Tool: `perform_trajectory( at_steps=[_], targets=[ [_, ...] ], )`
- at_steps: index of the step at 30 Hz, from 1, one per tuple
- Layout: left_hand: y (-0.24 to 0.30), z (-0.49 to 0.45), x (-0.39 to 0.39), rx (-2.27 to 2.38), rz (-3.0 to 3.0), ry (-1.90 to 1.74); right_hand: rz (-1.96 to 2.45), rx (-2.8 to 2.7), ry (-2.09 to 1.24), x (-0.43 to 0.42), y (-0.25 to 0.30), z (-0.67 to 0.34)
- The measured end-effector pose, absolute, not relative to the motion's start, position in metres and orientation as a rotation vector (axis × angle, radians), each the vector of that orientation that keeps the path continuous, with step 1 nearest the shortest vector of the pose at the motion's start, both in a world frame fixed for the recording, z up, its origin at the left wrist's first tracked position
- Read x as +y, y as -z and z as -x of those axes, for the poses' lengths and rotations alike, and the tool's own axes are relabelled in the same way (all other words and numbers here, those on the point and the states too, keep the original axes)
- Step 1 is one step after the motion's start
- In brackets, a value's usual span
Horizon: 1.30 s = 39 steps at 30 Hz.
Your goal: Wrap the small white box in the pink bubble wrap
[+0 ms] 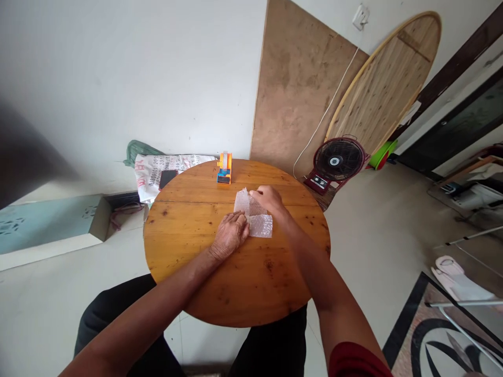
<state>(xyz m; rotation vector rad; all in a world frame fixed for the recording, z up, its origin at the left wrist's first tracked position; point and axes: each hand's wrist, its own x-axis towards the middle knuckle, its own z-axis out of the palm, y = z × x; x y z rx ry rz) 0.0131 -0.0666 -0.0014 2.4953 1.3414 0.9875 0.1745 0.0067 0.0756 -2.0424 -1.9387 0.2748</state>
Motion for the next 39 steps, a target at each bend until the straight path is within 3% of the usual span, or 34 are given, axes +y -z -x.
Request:
perform_trajectory(
  at_steps=[4,9,15,23,29,39],
  targets=[
    [0.002,-0.012,-0.065,1.314,-2.489,-0.985,1.829,-1.907,-0.488,-0.049,-0.101,-0.210],
    [0.004,-0.011,-0.063,1.302,-2.517,-0.985,1.709,-1.738,-0.759,-0.083,-0.075,-0.209],
    [0.001,-0.008,-0.063,1.305,-2.522,-0.914,1.799,-1.587,-0.701,-0.061,-0.031,-0.193],
    [0.000,-0.009,-0.062,1.264,-2.540,-0.920,1.935,-1.523,-0.558,-0.093,-0.029,-0.214],
    [0.001,-0.009,-0.061,1.230,-2.534,-0.921,2.058,-1.320,-0.843,-0.110,-0.037,-0.212],
    [-0.001,-0.007,-0.063,1.248,-2.562,-0.860,2.015,-1.176,-0.998,-0.090,-0.038,-0.186]
  ],
)
